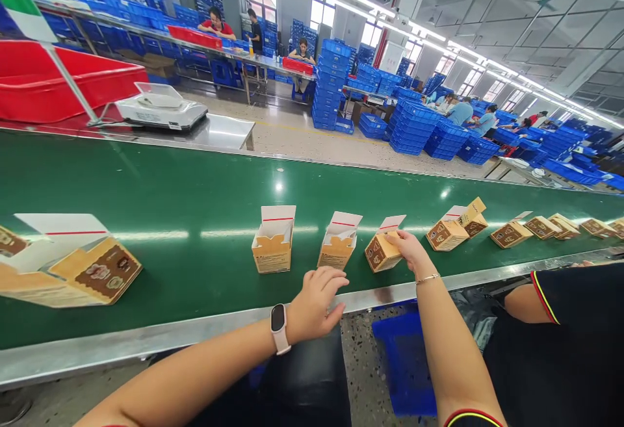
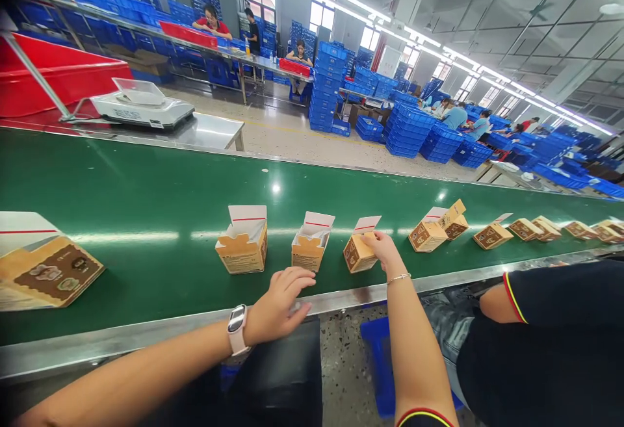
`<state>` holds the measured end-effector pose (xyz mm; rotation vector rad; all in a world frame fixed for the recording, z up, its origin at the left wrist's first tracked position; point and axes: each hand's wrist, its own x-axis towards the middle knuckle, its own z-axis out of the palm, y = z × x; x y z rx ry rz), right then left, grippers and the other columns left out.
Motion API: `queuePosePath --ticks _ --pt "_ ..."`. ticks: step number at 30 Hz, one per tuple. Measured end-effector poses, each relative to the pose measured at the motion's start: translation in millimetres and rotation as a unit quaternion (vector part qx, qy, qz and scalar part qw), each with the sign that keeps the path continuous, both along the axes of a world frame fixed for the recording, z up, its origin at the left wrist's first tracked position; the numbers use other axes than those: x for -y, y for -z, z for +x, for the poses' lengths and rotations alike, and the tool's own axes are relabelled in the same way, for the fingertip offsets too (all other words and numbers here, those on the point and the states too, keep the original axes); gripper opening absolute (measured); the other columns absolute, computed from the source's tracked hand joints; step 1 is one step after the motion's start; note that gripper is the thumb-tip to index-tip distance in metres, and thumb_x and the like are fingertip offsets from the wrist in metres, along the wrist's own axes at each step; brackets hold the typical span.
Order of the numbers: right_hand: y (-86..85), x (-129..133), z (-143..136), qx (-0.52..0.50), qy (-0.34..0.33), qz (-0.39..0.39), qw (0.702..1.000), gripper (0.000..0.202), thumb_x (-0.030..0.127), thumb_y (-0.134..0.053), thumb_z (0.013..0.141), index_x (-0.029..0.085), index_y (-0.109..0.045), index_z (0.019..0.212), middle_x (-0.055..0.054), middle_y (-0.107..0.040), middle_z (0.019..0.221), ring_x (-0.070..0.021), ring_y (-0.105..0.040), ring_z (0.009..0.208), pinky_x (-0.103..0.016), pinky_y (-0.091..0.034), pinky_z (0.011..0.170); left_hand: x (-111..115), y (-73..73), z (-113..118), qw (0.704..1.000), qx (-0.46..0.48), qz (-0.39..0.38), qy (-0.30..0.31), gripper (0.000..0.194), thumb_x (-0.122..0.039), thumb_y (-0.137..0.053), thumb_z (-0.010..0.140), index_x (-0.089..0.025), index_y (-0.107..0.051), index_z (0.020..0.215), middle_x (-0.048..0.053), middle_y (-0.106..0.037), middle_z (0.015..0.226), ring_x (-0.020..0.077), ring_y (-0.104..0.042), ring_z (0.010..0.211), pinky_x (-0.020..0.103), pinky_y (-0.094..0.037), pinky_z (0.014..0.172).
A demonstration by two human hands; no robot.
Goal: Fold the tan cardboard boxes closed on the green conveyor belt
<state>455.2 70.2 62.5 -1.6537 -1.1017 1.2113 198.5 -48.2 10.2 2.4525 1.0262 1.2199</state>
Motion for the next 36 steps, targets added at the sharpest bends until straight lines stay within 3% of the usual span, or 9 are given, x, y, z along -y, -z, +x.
queuePosePath --ticks 5,13,16,19,21,25,30,34,36 --pt "-3.4 -1 9 0.027 -0.001 -0.063 0.998 0.022 0.026 -0.075 0.060 0.019 -0.065 0.080 -0.004 -0.071 0.075 -0.0165 -0.064 0.063 -0.024 -0.046 0.053 4 4.1 -11 0.999 0.033 -0.009 0.003 0.027 -0.018 -0.048 0.080 -0.019 -0.052 0.107 0.009 -0.064 0.105 0.0219 -0.058 0.102 0.037 -0.042 0.086" --pt "-7.4 -8 33 0.119 0.042 -0.108 0.986 0.027 0.036 -0.073 0.061 0.021 -0.064 0.082 -0.003 -0.067 0.069 -0.0168 -0.060 0.061 -0.031 -0.045 0.058 -15 3.7 3 0.994 0.097 -0.043 -0.014 0.028 -0.019 -0.050 0.081 -0.020 -0.052 0.109 0.009 -0.062 0.108 0.0232 -0.057 0.105 0.040 -0.045 0.088" --pt "-8.3 2 34 0.153 0.151 0.031 0.976 0.037 0.049 -0.065 0.069 0.018 -0.061 0.087 -0.007 -0.066 0.083 -0.0192 -0.060 0.077 -0.032 -0.047 0.068 -28 7.6 11 0.989 0.142 -0.041 -0.022 0.037 -0.021 -0.052 0.081 -0.019 -0.047 0.118 0.012 -0.057 0.119 0.0244 -0.053 0.114 0.043 -0.044 0.095" --pt "1.2 24 20 0.187 0.268 0.309 0.893 0.039 0.053 -0.055 0.077 0.017 -0.059 0.091 -0.009 -0.063 0.094 -0.0207 -0.058 0.089 -0.035 -0.048 0.078 -40 13.1 24 0.982 0.179 -0.043 -0.032 0.047 -0.024 -0.052 0.083 -0.019 -0.038 0.128 0.015 -0.048 0.131 0.0258 -0.045 0.125 0.046 -0.039 0.102" --pt "13.8 38 4 0.181 0.186 0.404 0.877 0.036 0.052 -0.051 0.081 0.019 -0.060 0.094 -0.009 -0.063 0.096 -0.0208 -0.059 0.091 -0.037 -0.048 0.082 -50 16.1 35 0.980 0.191 -0.052 -0.029 0.053 -0.025 -0.050 0.085 -0.019 -0.032 0.134 0.016 -0.044 0.137 0.0259 -0.041 0.130 0.046 -0.037 0.105" --pt "39.2 43 -26 0.170 -0.068 0.395 0.900 0.045 0.053 -0.058 0.078 0.024 -0.060 0.113 -0.010 -0.062 0.116 -0.0249 -0.055 0.112 -0.041 -0.046 0.092 -73 17.9 58 0.981 0.180 -0.075 -0.010 0.058 -0.028 -0.046 0.087 -0.018 -0.027 0.140 0.016 -0.040 0.142 0.0263 -0.035 0.134 0.046 -0.035 0.106" --pt "40.5 22 -29 0.208 -0.160 0.389 0.883 0.042 0.058 -0.062 0.074 0.025 -0.069 0.100 -0.008 -0.066 0.112 -0.0281 -0.051 0.117 -0.050 -0.034 0.105 -94 5.3 69 0.989 0.118 -0.091 -0.025 0.044 -0.027 -0.042 0.088 -0.017 -0.045 0.131 0.013 -0.052 0.134 0.0268 -0.039 0.131 0.047 -0.035 0.103" --pt "20.9 19 -21 0.205 -0.235 0.332 0.890 0.032 0.056 -0.061 0.075 0.026 -0.071 0.077 -0.004 -0.070 0.093 -0.0266 -0.057 0.103 -0.046 -0.040 0.098 -98 -12.7 73 0.990 0.043 -0.115 -0.066 0.027 -0.030 -0.042 0.090 -0.019 -0.065 0.100 0.009 -0.067 0.110 0.0295 -0.045 0.120 0.051 -0.034 0.096" --pt "13.7 22 -18 0.188 -0.255 0.284 0.905 0.030 0.054 -0.064 0.071 0.025 -0.070 0.071 -0.003 -0.069 0.089 -0.0260 -0.058 0.098 -0.043 -0.044 0.092 -101 -17.7 78 0.985 0.022 -0.152 -0.077 0.030 -0.033 -0.041 0.091 -0.018 -0.066 0.082 0.010 -0.069 0.098 0.0300 -0.049 0.112 0.050 -0.037 0.091"
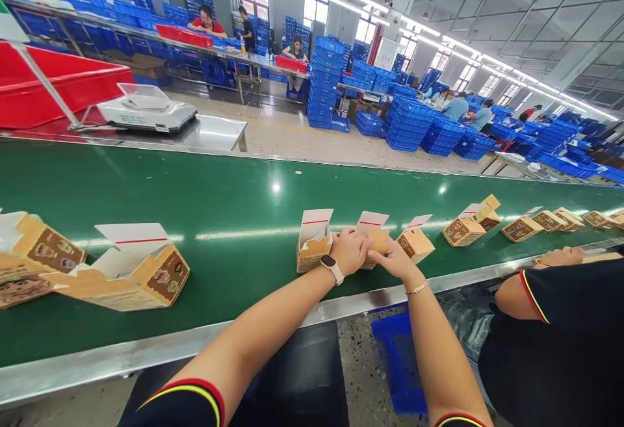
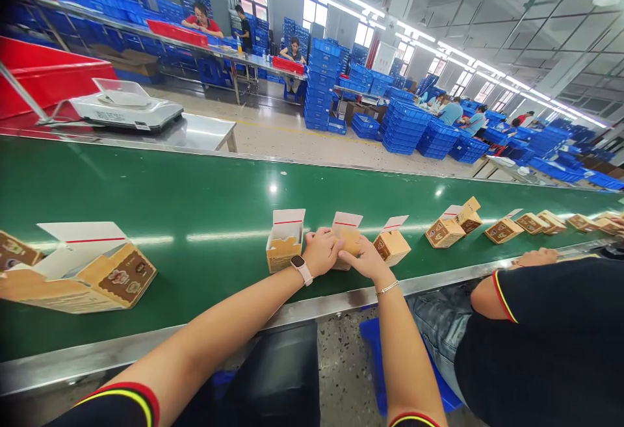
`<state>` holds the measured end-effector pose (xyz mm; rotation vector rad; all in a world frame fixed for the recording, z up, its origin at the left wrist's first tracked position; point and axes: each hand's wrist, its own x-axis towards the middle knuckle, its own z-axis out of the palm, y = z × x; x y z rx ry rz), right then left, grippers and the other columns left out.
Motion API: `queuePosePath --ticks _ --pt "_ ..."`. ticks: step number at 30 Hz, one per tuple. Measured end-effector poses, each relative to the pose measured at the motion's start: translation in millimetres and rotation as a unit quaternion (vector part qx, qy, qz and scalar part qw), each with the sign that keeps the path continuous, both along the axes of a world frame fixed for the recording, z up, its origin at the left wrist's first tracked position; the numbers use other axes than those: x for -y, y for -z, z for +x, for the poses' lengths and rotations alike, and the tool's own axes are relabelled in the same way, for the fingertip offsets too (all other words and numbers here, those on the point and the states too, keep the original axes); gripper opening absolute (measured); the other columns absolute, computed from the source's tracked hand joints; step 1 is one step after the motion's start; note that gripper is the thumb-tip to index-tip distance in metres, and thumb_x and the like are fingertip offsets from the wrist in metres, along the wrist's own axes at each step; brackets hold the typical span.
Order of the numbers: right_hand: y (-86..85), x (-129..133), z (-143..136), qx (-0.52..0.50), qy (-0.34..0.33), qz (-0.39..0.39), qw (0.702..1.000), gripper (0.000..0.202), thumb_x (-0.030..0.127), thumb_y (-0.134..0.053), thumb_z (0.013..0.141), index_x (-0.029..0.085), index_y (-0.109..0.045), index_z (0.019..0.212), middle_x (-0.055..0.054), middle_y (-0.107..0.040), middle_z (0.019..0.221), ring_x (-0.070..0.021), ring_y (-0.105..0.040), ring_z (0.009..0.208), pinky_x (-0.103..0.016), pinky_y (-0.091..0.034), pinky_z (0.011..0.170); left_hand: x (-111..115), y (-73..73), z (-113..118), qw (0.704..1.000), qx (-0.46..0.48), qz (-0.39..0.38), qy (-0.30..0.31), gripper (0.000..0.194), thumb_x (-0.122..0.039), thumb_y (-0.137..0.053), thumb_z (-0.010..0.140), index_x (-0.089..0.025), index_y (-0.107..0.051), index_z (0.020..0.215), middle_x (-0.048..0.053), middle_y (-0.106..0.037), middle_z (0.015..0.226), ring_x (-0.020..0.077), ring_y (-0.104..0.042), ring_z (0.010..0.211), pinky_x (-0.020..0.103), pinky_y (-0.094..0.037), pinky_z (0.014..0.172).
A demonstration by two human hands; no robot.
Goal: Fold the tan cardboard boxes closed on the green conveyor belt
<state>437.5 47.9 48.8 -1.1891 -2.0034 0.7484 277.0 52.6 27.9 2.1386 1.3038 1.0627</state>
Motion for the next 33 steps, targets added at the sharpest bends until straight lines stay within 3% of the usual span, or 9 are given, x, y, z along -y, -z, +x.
queuePosePath --ticks 5,8,14,18,22,24,26,28,33 --pt "10.1 6 0 -0.164 0.170 -0.008 0.972 0.036 0.056 -0.060 0.070 0.022 -0.060 0.060 -0.004 -0.064 0.083 -0.0221 -0.058 0.090 -0.036 -0.045 0.086 -9 5.5 18 0.988 0.134 -0.071 0.001 0.017 -0.024 -0.044 0.088 -0.017 -0.058 0.095 0.010 -0.064 0.093 0.0247 -0.057 0.097 0.042 -0.045 0.085" --pt "21.7 1 -3 -0.224 0.274 -0.003 0.935 0.035 0.050 -0.068 0.061 0.022 -0.048 0.059 -0.001 -0.059 0.076 -0.0190 -0.056 0.082 -0.032 -0.046 0.076 -12 8.6 29 0.951 0.294 -0.085 -0.050 0.037 -0.011 -0.054 0.078 -0.017 -0.045 0.113 0.011 -0.054 0.116 0.0199 -0.057 0.101 0.038 -0.044 0.092" --pt "16.9 -15 -1 -0.290 0.324 -0.202 0.878 0.045 0.037 -0.078 0.047 0.023 -0.041 0.068 0.004 -0.056 0.066 -0.0165 -0.057 0.066 -0.027 -0.045 0.059 -22 -10.6 48 0.822 0.410 -0.393 -0.045 0.040 -0.001 -0.054 0.072 -0.019 -0.043 0.106 0.009 -0.060 0.104 0.0168 -0.063 0.083 0.033 -0.053 0.075" --pt "12.0 -19 7 -0.285 0.348 -0.227 0.864 0.045 0.037 -0.079 0.048 0.023 -0.042 0.070 0.003 -0.056 0.065 -0.0182 -0.059 0.067 -0.028 -0.046 0.059 -22 -19.6 58 0.806 0.402 -0.429 -0.065 0.033 -0.005 -0.056 0.073 -0.018 -0.045 0.102 0.010 -0.061 0.103 0.0185 -0.064 0.083 0.034 -0.053 0.073" --pt "15.8 -5 12 -0.280 0.408 -0.080 0.866 0.040 0.047 -0.070 0.060 0.023 -0.043 0.078 -0.003 -0.058 0.079 -0.0209 -0.060 0.082 -0.033 -0.049 0.072 10 -5.3 51 0.870 0.369 -0.323 -0.050 0.033 -0.016 -0.058 0.078 -0.018 -0.045 0.108 0.013 -0.057 0.115 0.0221 -0.058 0.106 0.037 -0.047 0.091" --pt "20.2 10 6 -0.272 0.429 0.095 0.856 0.037 0.052 -0.062 0.068 0.023 -0.044 0.083 -0.006 -0.058 0.091 -0.0217 -0.058 0.093 -0.037 -0.048 0.083 38 11.5 35 0.938 0.295 -0.175 0.054 0.031 -0.018 -0.058 0.076 -0.019 -0.049 0.105 0.012 -0.059 0.111 0.0231 -0.057 0.106 0.039 -0.047 0.092" --pt "24.8 24 -8 -0.262 0.365 0.185 0.874 0.032 0.052 -0.056 0.075 0.023 -0.047 0.087 -0.008 -0.058 0.098 -0.0220 -0.056 0.099 -0.040 -0.045 0.090 67 30.1 13 0.970 0.191 -0.016 0.152 0.026 -0.019 -0.057 0.074 -0.019 -0.052 0.099 0.011 -0.059 0.104 0.0234 -0.057 0.099 0.040 -0.048 0.087" --pt "28.1 30 -25 -0.255 0.239 0.139 0.927 0.033 0.052 -0.054 0.079 0.024 -0.053 0.096 -0.009 -0.059 0.105 -0.0226 -0.056 0.104 -0.041 -0.045 0.093 86 45.5 -10 0.974 0.137 0.087 0.159 0.016 -0.019 -0.053 0.077 -0.020 -0.050 0.092 0.008 -0.057 0.091 0.0215 -0.056 0.088 0.037 -0.050 0.076" --pt "27.5 2 -52 -0.203 0.038 0.013 0.978 0.064 0.059 -0.061 0.073 0.026 -0.048 0.126 -0.009 -0.045 0.138 -0.0247 -0.042 0.128 -0.040 -0.039 0.102 77 56.8 -46 0.981 0.139 0.133 -0.034 0.022 -0.023 -0.044 0.086 -0.019 -0.043 0.108 0.011 -0.053 0.105 0.0224 -0.054 0.101 0.040 -0.048 0.081"
